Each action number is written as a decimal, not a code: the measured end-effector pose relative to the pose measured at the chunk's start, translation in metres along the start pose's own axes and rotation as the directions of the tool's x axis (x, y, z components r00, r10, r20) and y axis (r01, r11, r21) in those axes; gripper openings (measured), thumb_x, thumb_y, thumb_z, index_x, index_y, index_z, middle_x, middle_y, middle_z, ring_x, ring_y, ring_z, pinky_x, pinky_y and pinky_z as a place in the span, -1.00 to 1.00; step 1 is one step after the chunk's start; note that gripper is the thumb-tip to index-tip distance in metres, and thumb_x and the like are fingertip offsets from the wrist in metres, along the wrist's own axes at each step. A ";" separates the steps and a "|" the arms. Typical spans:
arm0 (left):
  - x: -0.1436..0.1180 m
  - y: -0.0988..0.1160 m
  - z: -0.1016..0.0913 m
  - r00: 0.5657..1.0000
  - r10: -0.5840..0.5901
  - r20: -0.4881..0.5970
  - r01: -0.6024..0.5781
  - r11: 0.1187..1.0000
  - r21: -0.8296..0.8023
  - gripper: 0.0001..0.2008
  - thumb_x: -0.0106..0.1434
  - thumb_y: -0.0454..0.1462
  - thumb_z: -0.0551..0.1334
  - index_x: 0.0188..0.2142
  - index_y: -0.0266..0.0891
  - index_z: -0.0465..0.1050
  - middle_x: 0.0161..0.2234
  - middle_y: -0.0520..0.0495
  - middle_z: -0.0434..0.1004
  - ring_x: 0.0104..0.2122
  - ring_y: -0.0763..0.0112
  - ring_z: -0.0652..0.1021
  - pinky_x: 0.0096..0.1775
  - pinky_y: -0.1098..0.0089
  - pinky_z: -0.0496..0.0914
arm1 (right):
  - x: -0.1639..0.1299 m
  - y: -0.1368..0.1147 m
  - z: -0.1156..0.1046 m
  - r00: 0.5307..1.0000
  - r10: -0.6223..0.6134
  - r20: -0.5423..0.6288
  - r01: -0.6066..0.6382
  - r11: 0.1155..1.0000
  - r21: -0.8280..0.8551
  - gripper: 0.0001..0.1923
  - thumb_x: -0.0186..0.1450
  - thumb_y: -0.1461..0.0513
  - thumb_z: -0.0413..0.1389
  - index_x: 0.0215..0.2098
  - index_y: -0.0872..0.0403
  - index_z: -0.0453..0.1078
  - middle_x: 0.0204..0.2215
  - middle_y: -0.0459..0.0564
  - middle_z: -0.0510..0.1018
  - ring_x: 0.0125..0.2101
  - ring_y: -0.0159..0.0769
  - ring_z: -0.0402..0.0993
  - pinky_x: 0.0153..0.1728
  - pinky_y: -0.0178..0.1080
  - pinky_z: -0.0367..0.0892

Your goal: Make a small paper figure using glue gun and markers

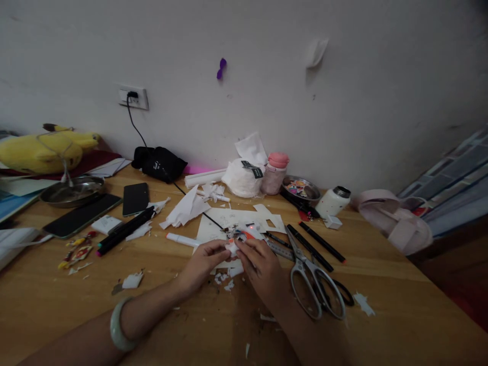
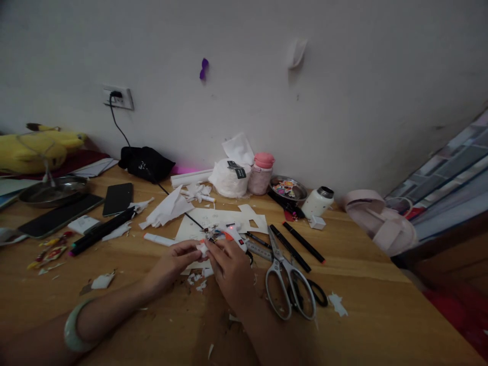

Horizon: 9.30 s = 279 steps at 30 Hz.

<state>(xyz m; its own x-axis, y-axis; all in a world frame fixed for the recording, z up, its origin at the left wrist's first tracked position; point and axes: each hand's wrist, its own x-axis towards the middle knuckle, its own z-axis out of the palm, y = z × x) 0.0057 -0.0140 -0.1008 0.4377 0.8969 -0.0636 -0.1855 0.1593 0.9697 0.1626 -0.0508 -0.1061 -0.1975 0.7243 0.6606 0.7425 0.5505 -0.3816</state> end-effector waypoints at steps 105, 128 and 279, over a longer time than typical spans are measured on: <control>0.010 -0.002 -0.011 0.941 0.141 -0.306 -0.155 0.988 -0.020 -0.82 0.03 -0.18 0.26 -0.40 -0.22 0.38 -0.46 0.07 0.45 -0.41 0.49 0.43 -0.30 0.50 0.26 | 0.004 0.028 -0.008 0.846 0.516 -0.137 -0.509 0.857 0.087 -0.69 0.02 0.15 0.05 -0.30 0.14 0.21 -0.49 0.02 0.44 -0.54 -0.29 0.38 -0.50 -0.29 0.31; 0.011 -0.001 -0.011 0.918 0.138 -0.371 -0.219 0.958 -0.184 -0.83 0.01 -0.23 0.28 -0.39 -0.23 0.38 -0.45 0.08 0.43 -0.39 0.51 0.46 -0.26 0.51 0.30 | 0.004 0.028 -0.007 0.847 0.507 -0.157 -0.504 0.861 0.060 -0.72 0.03 0.14 0.05 -0.33 0.13 0.21 -0.55 -0.02 0.41 -0.57 -0.31 0.35 -0.52 -0.31 0.29; -0.005 0.001 -0.001 0.976 0.210 0.061 -0.217 0.896 0.388 -0.87 0.13 -0.21 0.15 -0.41 -0.24 0.32 -0.51 0.08 0.27 -0.48 0.49 0.33 -0.41 0.48 0.27 | 0.000 -0.013 0.004 0.972 0.233 -0.023 -0.209 0.908 0.364 -0.90 0.21 0.27 0.00 -0.42 0.13 0.32 -0.45 -0.04 0.36 -0.39 -0.39 0.31 -0.38 -0.35 0.25</control>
<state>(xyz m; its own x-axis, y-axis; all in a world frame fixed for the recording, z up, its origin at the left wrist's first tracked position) 0.0026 -0.0185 -0.0994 0.4416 0.8836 0.1558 0.0807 -0.2121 0.9739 0.1502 -0.0563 -0.1041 -0.0044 0.8228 0.5683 0.4818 0.4997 -0.7198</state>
